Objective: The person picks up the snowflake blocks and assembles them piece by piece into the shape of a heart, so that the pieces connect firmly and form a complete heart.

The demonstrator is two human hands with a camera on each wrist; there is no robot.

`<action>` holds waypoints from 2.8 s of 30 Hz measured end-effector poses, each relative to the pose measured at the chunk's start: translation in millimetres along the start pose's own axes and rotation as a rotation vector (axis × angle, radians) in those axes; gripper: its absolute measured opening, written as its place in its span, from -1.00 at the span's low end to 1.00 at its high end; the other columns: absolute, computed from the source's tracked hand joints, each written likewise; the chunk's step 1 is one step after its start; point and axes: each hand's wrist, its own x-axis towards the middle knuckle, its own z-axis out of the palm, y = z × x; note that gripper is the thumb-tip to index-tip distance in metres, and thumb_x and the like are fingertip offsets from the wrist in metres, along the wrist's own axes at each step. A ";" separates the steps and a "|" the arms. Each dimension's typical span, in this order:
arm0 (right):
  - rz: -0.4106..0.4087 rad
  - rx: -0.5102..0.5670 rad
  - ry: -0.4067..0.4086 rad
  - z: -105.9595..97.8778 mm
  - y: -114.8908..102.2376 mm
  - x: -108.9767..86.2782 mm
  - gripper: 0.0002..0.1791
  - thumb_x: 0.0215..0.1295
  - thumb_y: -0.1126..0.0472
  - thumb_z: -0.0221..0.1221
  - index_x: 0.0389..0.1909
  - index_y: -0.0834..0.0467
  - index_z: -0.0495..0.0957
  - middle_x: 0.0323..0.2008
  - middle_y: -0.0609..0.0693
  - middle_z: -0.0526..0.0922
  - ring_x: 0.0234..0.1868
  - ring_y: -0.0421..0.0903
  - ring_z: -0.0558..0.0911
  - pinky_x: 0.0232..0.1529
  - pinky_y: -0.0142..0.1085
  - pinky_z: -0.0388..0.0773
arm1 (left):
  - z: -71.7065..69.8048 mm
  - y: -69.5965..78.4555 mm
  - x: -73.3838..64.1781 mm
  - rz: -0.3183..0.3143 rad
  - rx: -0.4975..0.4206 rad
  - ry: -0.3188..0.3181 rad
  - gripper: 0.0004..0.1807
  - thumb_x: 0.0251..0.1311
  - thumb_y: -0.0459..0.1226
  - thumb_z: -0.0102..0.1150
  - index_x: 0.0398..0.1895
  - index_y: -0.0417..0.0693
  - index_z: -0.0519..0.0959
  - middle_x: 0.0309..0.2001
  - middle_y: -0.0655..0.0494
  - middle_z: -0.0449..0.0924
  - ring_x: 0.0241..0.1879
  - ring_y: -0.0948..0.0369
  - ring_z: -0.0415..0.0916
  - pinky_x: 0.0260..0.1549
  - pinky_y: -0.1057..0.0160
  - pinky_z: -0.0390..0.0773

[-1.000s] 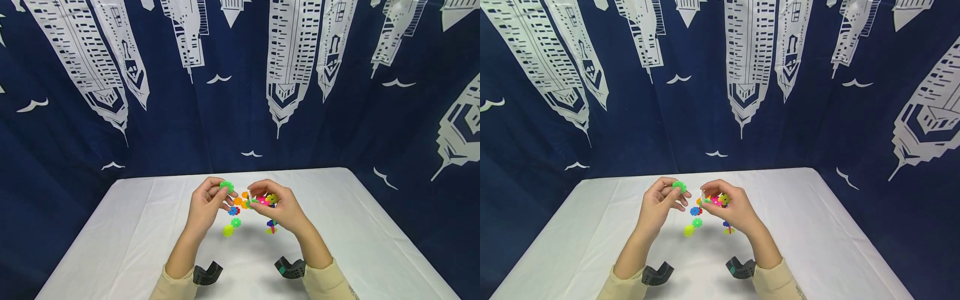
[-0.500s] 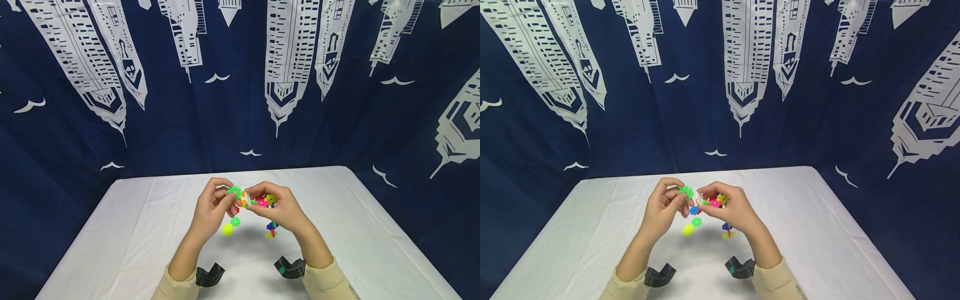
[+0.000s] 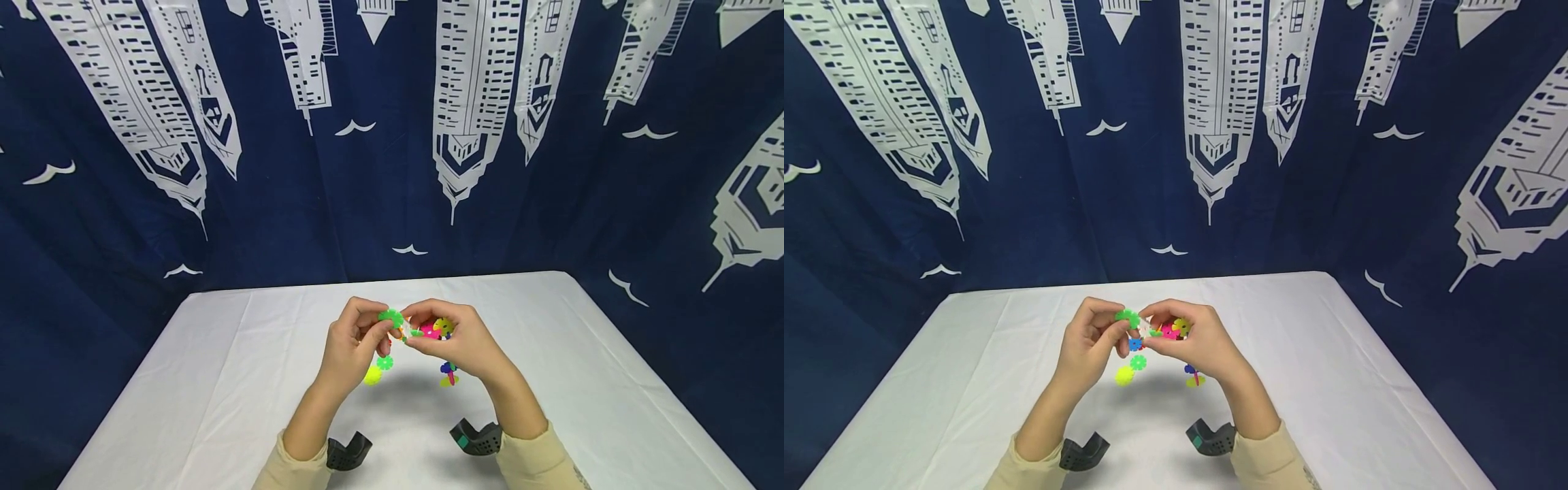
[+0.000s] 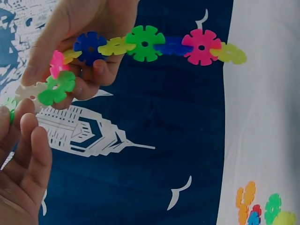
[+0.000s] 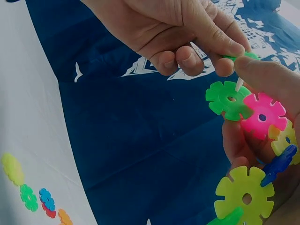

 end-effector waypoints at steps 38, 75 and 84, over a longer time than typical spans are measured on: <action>-0.055 0.017 -0.006 -1.0 -2.7 -0.5 -0.66 0.07 0.31 0.47 -0.08 0.18 0.74 -0.24 0.05 0.75 -0.29 -0.17 0.68 -0.28 -0.33 0.70 | 1.0 -8.3 0.0 0.146 -0.073 -0.003 -0.73 0.13 -0.73 0.09 -0.16 -0.36 0.41 -0.50 -0.31 0.63 -0.74 0.16 0.39 -0.73 0.40 0.48; -0.007 -0.082 -0.024 2.5 3.3 1.7 -0.62 0.15 0.22 0.44 0.01 0.07 0.66 -0.19 -0.08 0.73 -0.18 -0.18 0.66 -0.12 -0.35 0.68 | 3.5 -8.3 -3.7 -0.061 -0.051 0.006 -0.74 0.32 -0.57 0.06 0.05 -0.31 0.49 -0.45 -0.22 0.63 -0.58 0.16 0.60 -0.52 0.25 0.70; 0.006 -0.061 -0.021 2.6 2.3 2.7 -0.57 0.14 0.25 0.43 0.06 0.10 0.63 -0.19 -0.06 0.74 -0.17 -0.18 0.67 -0.14 -0.35 0.68 | 5.2 -8.7 -3.3 -0.085 -0.067 0.036 -0.73 0.33 -0.56 0.06 0.06 -0.31 0.48 -0.45 -0.22 0.62 -0.59 0.15 0.60 -0.52 0.24 0.70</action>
